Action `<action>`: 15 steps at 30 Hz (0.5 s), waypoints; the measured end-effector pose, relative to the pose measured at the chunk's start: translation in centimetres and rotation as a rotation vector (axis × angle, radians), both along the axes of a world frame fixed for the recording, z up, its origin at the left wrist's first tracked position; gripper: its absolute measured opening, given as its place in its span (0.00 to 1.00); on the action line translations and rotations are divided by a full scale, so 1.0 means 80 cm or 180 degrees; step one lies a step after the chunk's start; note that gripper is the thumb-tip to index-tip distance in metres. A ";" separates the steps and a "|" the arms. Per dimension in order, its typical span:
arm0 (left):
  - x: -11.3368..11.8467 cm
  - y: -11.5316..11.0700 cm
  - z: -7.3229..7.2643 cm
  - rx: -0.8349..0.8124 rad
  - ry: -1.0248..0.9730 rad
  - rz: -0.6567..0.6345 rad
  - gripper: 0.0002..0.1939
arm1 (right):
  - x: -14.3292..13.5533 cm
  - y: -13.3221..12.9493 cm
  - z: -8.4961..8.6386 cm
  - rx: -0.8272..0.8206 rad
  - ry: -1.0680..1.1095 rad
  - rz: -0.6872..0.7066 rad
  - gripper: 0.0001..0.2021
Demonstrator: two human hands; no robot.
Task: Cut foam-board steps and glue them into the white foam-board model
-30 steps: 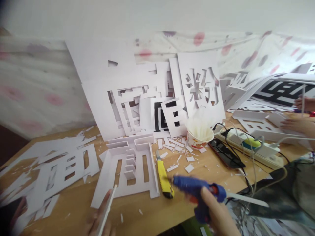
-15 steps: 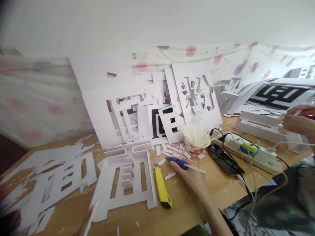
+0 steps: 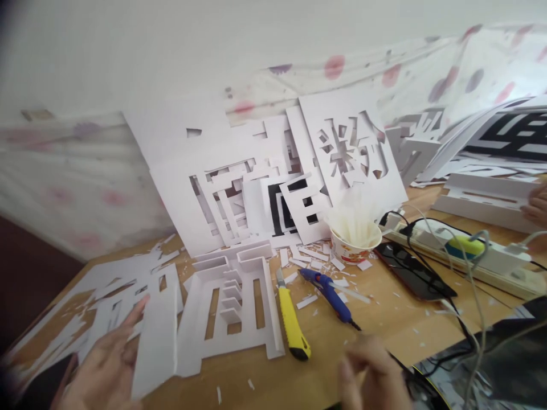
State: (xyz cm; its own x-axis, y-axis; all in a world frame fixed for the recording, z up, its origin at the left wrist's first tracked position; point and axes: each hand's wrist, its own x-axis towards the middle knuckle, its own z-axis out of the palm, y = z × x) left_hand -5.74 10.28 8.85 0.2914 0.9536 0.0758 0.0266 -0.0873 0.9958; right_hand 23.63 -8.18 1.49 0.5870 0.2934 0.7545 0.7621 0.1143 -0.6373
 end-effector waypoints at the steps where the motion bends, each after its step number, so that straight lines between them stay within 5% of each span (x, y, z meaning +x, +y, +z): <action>1: 0.001 0.009 0.010 0.0182 0.0161 -0.0079 0.40 | -0.009 0.007 -0.002 -0.0203 -0.0234 0.0417 0.03; 4: 0.005 0.037 0.045 0.0682 0.1280 -0.0681 0.36 | -0.029 0.025 -0.016 -0.0776 -0.0499 0.0970 0.07; 9: 0.033 0.070 0.095 0.0754 0.3226 -0.1703 0.46 | -0.030 0.027 -0.048 -0.0632 -0.0489 0.0528 0.10; 15: 0.075 0.091 0.089 0.0708 0.3659 -0.2322 0.47 | -0.029 0.026 -0.054 -0.0735 -0.0338 0.0513 0.08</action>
